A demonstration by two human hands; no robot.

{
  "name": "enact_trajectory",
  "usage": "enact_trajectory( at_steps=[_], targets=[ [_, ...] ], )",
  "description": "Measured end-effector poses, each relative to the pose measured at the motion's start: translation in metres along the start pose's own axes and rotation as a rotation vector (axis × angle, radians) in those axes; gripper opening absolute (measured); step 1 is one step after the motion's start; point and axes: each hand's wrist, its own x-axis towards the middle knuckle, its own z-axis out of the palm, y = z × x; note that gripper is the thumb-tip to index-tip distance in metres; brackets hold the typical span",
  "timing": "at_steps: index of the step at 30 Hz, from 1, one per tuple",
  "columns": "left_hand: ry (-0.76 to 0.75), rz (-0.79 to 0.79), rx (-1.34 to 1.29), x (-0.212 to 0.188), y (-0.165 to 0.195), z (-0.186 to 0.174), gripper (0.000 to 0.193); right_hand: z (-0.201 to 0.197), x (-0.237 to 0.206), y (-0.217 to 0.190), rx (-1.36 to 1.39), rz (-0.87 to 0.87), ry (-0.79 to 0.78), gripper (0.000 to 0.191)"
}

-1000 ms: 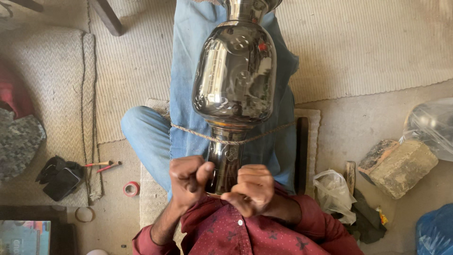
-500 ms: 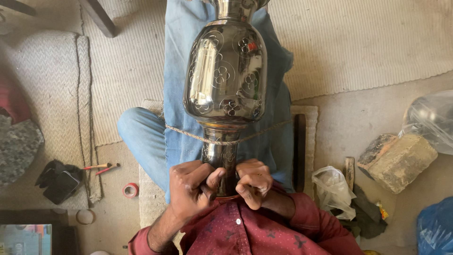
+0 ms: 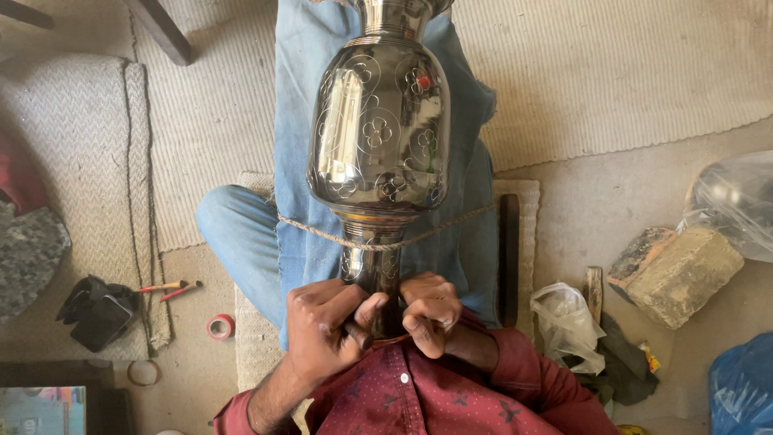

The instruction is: The person sits cross-legged and uses a chisel and hammer to engrave floral patterns into a silver-colored metal vase. They repeatedly strike the chisel to create indentations along the vase's surface.

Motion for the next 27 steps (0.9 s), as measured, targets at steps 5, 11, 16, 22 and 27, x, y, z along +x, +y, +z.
enact_trajectory(
  at_steps=[5,11,16,22,27],
  targets=[
    [0.008,-0.054,-0.066,-0.004,-0.006,0.001,0.037,0.000,0.004,-0.001,-0.018,-0.046,-0.035,0.031],
    [0.046,-0.079,-0.165,-0.011,-0.017,0.005,0.037,0.006,0.012,-0.003,-0.183,-0.235,-0.067,0.039],
    [0.060,-0.077,-0.200,-0.013,-0.021,0.007,0.040,0.008,0.014,-0.008,-0.231,-0.241,-0.087,0.038],
    [0.059,-0.119,-0.241,-0.020,-0.027,0.009,0.042,0.008,0.016,-0.011,-0.248,-0.222,-0.110,0.039],
    [0.072,-0.143,-0.237,-0.019,-0.038,0.010,0.031,0.008,0.016,-0.006,-0.239,-0.252,-0.103,0.039]
  ],
)
